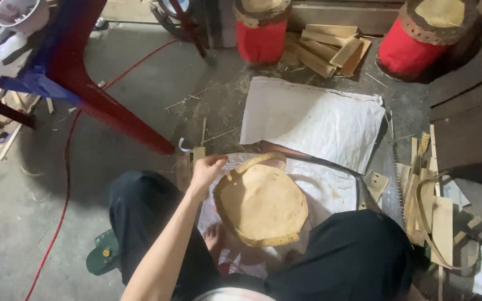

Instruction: Assembling a wooden instrument rim by attaching a strip around a circular base using a hammer and scissors.

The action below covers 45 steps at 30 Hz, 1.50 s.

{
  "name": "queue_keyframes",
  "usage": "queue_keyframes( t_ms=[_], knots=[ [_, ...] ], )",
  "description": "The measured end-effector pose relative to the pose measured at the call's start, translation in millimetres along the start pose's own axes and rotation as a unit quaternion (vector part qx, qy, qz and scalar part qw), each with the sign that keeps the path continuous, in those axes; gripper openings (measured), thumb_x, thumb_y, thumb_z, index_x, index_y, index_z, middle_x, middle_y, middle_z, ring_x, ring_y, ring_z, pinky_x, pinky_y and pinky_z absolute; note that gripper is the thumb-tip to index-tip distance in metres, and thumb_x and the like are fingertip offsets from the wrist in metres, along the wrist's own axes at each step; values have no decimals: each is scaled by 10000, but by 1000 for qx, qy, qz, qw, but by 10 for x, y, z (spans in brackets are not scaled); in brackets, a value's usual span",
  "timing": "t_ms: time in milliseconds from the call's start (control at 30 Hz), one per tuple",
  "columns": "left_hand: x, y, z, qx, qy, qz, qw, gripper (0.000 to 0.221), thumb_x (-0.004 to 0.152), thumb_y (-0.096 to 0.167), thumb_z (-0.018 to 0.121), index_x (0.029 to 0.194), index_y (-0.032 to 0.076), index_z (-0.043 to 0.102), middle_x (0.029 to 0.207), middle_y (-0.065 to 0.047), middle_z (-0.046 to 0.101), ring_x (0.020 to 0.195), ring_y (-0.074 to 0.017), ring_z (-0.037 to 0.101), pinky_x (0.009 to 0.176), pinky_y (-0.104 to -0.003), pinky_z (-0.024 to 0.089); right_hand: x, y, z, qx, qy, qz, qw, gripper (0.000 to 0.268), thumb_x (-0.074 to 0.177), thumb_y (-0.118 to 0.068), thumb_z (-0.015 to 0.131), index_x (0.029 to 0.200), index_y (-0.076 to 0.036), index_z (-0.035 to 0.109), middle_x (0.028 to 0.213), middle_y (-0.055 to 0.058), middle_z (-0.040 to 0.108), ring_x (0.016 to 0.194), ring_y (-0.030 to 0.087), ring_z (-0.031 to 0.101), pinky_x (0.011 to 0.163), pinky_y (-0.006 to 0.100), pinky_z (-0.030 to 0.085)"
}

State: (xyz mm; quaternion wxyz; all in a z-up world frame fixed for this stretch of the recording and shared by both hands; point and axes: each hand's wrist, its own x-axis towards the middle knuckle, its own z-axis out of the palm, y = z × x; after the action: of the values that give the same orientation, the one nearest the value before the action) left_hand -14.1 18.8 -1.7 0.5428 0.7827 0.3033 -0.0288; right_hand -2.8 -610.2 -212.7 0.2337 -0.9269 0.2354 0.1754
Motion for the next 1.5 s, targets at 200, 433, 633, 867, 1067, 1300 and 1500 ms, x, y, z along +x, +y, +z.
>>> queue_keyframes(
  t_ms=[200, 433, 633, 867, 1067, 1300, 1500],
  knots=[
    [-63, -63, -138, 8, -6, 3, 1000, 316, 883, 321, 689, 1130, 175, 821, 1054, -157, 783, 1024, -309, 721, 892, -442, 545, 134, 337, -82, 102, -88, 71, 988, 333, 984, -175, 580, 1237, 5, 700, 1226, 254, 695, 1082, 409, 627, 904, 495, 487],
    [-126, -1, -150, -21, 13, 22, 999, 298, 864, 287, 661, 1077, 160, 826, 854, -89, 770, 837, -186, 645, 792, -340, 514, -426, 575, -570, 230, -163, 170, 944, 376, 964, -132, 633, 1266, 85, 689, 1219, 317, 694, 1077, 452, 614, 923, 534, 463],
    [-174, 264, -84, -5, -63, 17, 998, 292, 866, 231, 673, 1090, 107, 814, 1126, -63, 803, 1037, -140, 731, 925, -260, 541, -1794, -571, -1703, 228, -120, 156, 954, 439, 1074, 108, 452, 1495, 15, 538, 1445, 283, 571, 1321, 412, 505, 1176, 593, 320],
    [-126, 648, -11, 81, -194, -31, 977, 289, 911, 323, 686, 1131, 179, 805, 1031, -40, 799, 914, -135, 725, 798, -277, 569, -2829, -2155, -1974, 374, 28, -241, 895, 324, 970, -210, 547, 1216, 1, 561, 668, 62, 492, 487, 162, 415, 484, 311, 340],
    [15, 522, 57, 65, -232, -46, 969, 239, 953, 206, 699, 1168, 151, 790, 924, -53, 795, 781, -108, 721, 701, -246, 575, -3151, -2965, -1216, 544, -198, -57, 813, 252, 1071, -66, 471, 1238, -83, 659, 1097, 103, 702, 894, 203, 655, 702, 295, 456],
    [191, 423, 197, 56, -255, -48, 964, 199, 968, 206, 699, 1132, 132, 783, 996, -76, 779, 866, -158, 722, 739, -273, 572, -2908, -2496, -116, 471, -287, -77, 831, 542, 1098, -379, 287, 937, -1, 641, 615, 128, 567, 330, 194, 391, 311, 347, 400],
    [450, 103, 389, 34, -257, -43, 965, 115, 940, 220, 725, 970, 133, 795, 856, -30, 757, 746, -129, 671, 646, -267, 489, -3133, -2935, -553, 323, -447, -72, 831, 281, 1024, -376, 593, 977, -112, 511, 612, 16, 364, 471, 120, 368, 460, 275, 361]
  ],
)
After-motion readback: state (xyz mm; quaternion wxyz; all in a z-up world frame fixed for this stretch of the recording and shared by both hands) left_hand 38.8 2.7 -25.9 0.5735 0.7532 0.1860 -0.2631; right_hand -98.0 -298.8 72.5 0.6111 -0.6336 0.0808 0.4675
